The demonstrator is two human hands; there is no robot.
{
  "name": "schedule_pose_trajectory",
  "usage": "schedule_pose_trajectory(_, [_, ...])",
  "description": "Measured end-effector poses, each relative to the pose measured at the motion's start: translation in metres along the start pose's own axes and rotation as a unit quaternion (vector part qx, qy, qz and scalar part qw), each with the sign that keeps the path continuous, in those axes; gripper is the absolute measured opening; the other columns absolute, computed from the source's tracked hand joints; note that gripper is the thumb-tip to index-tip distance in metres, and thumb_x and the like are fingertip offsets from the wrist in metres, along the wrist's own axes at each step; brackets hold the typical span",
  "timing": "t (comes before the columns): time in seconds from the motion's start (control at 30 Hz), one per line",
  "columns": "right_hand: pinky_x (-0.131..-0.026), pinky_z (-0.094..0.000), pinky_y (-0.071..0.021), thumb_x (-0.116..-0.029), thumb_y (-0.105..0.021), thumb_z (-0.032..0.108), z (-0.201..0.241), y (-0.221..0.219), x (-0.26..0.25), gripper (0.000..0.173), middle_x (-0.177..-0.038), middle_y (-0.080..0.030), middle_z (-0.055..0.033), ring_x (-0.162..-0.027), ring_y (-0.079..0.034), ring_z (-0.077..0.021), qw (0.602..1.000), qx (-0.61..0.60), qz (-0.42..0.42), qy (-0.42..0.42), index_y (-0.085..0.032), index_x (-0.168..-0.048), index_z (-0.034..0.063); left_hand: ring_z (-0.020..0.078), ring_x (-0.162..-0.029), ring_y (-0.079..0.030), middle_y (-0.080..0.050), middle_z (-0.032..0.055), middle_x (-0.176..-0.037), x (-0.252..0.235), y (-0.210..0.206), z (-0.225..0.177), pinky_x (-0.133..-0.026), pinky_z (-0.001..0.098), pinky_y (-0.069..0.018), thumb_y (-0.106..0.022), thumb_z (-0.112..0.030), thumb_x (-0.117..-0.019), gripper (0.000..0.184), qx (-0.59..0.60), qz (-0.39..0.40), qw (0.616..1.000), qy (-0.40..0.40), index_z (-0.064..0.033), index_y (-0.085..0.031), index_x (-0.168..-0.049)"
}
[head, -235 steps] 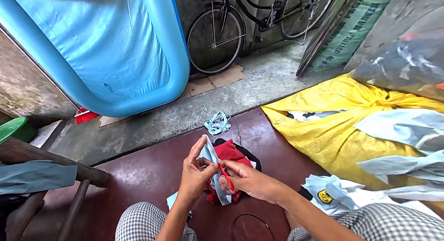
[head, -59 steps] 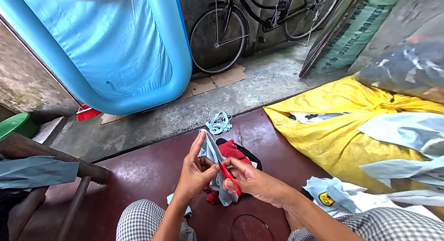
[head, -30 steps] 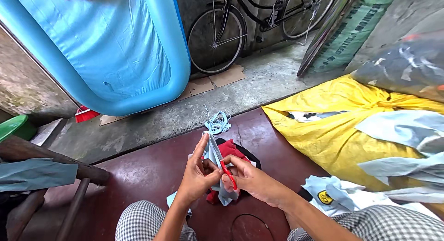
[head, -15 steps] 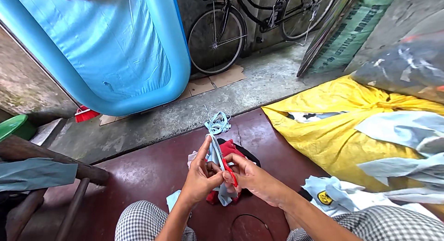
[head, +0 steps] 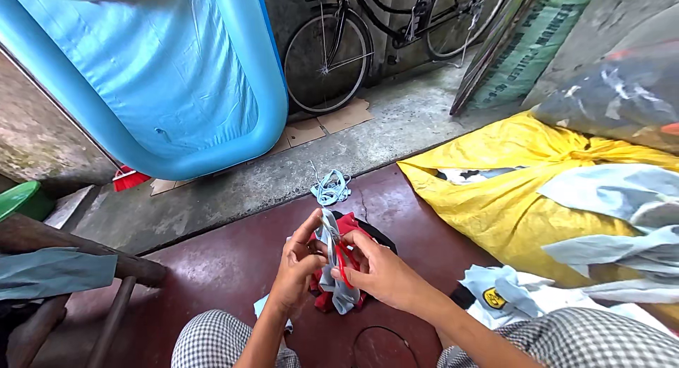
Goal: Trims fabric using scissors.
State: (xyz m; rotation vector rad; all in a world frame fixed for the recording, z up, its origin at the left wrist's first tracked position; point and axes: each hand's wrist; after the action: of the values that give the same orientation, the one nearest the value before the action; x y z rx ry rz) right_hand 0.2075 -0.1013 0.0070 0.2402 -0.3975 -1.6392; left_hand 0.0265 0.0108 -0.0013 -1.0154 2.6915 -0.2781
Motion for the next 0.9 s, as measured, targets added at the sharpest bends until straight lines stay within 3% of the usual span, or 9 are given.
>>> schedule_pose_trajectory(0.13, [-0.075, -0.0443, -0.0565, -0.0869, -0.069, 0.054, 0.002, -0.004, 0.004, 0.053, -0.096, -0.067, -0.0007, -0.085, -0.066, -0.0171, 0.99, 0.133, -0.035, 0.003, -0.059, -0.127, 0.0222, 0.0158, -0.094, -0.065, -0.065, 0.0107, -0.125, -0.007, 0.001, -0.005, -0.082, 0.0321, -0.055, -0.049, -0.02, -0.0947, 0.051, 0.009, -0.076, 0.997, 0.01, -0.0153, -0.058, -0.145])
schedule_pose_trajectory(0.27, [-0.083, -0.0493, -0.0554, -0.0895, -0.066, 0.05, 0.003, -0.008, 0.011, 0.052, -0.109, -0.067, -0.0076, -0.102, -0.066, -0.0257, 0.97, 0.235, -0.045, 0.034, -0.061, -0.13, 0.0168, 0.018, -0.094, -0.067, -0.069, 0.0138, -0.117, -0.013, 0.002, -0.014, -0.085, 0.0345, -0.0558, -0.037, -0.027, -0.1058, 0.045, -0.014, -0.112, 0.992, 0.065, -0.0075, -0.062, -0.137])
schedule_pose_trajectory(0.37, [-0.077, -0.0481, -0.0561, -0.0888, -0.068, 0.045, 0.0, -0.011, 0.015, 0.049, -0.104, -0.067, -0.0103, -0.098, -0.067, -0.0299, 0.946, 0.31, -0.067, 0.066, -0.063, -0.128, 0.0167, 0.0199, -0.093, -0.069, -0.07, 0.015, -0.113, -0.016, 0.001, -0.018, -0.084, 0.0351, -0.0575, -0.04, -0.023, -0.1085, 0.04, -0.039, -0.121, 0.986, 0.112, -0.0035, -0.068, -0.129])
schedule_pose_trajectory(0.47, [-0.072, -0.047, -0.0563, -0.0869, -0.071, 0.042, -0.002, -0.011, 0.015, 0.046, -0.099, -0.066, -0.0104, -0.093, -0.067, -0.0313, 0.932, 0.349, -0.071, 0.072, -0.064, -0.124, 0.0162, 0.0215, -0.094, -0.069, -0.07, 0.0169, -0.116, -0.016, 0.0, -0.015, -0.084, 0.0361, -0.0577, -0.044, -0.014, -0.1075, 0.034, -0.034, -0.15, 0.983, 0.095, -0.0014, -0.068, -0.129])
schedule_pose_trajectory(0.57, [-0.077, -0.0483, -0.0557, -0.0884, -0.069, 0.042, 0.0, -0.008, 0.015, 0.048, -0.106, -0.067, -0.0106, -0.099, -0.066, -0.0315, 0.943, 0.326, -0.044, 0.042, -0.062, -0.129, 0.0171, 0.0218, -0.09, -0.07, -0.071, 0.0174, -0.115, -0.014, 0.003, -0.012, -0.083, 0.0372, -0.0588, -0.049, -0.009, -0.1043, 0.032, -0.062, -0.148, 0.986, 0.046, -0.0015, -0.068, -0.13])
schedule_pose_trajectory(0.63, [-0.084, -0.0506, -0.0541, -0.0897, -0.068, 0.045, 0.003, -0.004, 0.014, 0.053, -0.114, -0.065, -0.0098, -0.107, -0.064, -0.0298, 0.965, 0.263, -0.003, 0.007, -0.059, -0.134, 0.0175, 0.022, -0.09, -0.07, -0.07, 0.0176, -0.119, -0.013, 0.004, -0.014, -0.082, 0.0383, -0.059, -0.045, -0.008, -0.1032, 0.037, -0.076, -0.127, 0.989, 0.022, -0.0029, -0.065, -0.134])
schedule_pose_trajectory(0.73, [-0.085, -0.0471, -0.0545, -0.086, -0.071, 0.05, 0.0, -0.001, 0.01, 0.061, -0.114, -0.064, -0.0057, -0.101, -0.064, -0.0221, 0.99, 0.133, 0.041, -0.018, -0.055, -0.136, 0.0194, 0.0233, -0.09, -0.07, -0.068, 0.0187, -0.121, -0.009, 0.005, -0.017, -0.082, 0.0407, -0.0598, -0.042, -0.005, -0.1008, 0.044, -0.075, -0.105, 0.992, 0.004, -0.0061, -0.062, -0.139])
schedule_pose_trajectory(0.83, [-0.075, -0.0335, -0.0553, -0.0839, -0.076, 0.05, 0.001, 0.0, 0.009, 0.066, -0.109, -0.064, -0.0012, -0.087, -0.064, -0.0124, 0.996, 0.032, 0.076, -0.021, -0.052, -0.137, 0.0197, 0.0256, -0.091, -0.071, -0.066, 0.0153, -0.126, -0.006, 0.008, -0.018, -0.083, 0.0444, -0.0607, -0.06, 0.001, -0.0896, 0.055, -0.089, -0.093, 0.992, -0.004, -0.0145, -0.061, -0.142])
schedule_pose_trajectory(0.9, [-0.072, -0.0296, -0.0562, -0.0829, -0.078, 0.05, 0.002, 0.0, 0.009, 0.069, -0.11, -0.064, -0.0011, -0.084, -0.064, -0.0103, 0.996, -0.004, 0.089, -0.024, -0.05, -0.138, 0.0187, 0.0256, -0.091, -0.07, -0.064, 0.0127, -0.13, -0.005, 0.006, -0.019, -0.082, 0.0438, -0.0619, -0.072, 0.002, -0.0827, 0.066, -0.084, -0.096, 0.992, -0.006, -0.0179, -0.06, -0.144])
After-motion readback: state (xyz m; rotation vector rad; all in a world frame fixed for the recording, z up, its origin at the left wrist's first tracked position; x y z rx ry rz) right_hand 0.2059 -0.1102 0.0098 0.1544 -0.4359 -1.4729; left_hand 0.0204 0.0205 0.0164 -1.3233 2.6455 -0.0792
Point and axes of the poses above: each hand's wrist, its own x-axis away from the middle knuckle, its own y-axis out of the back of the hand, z = x × y
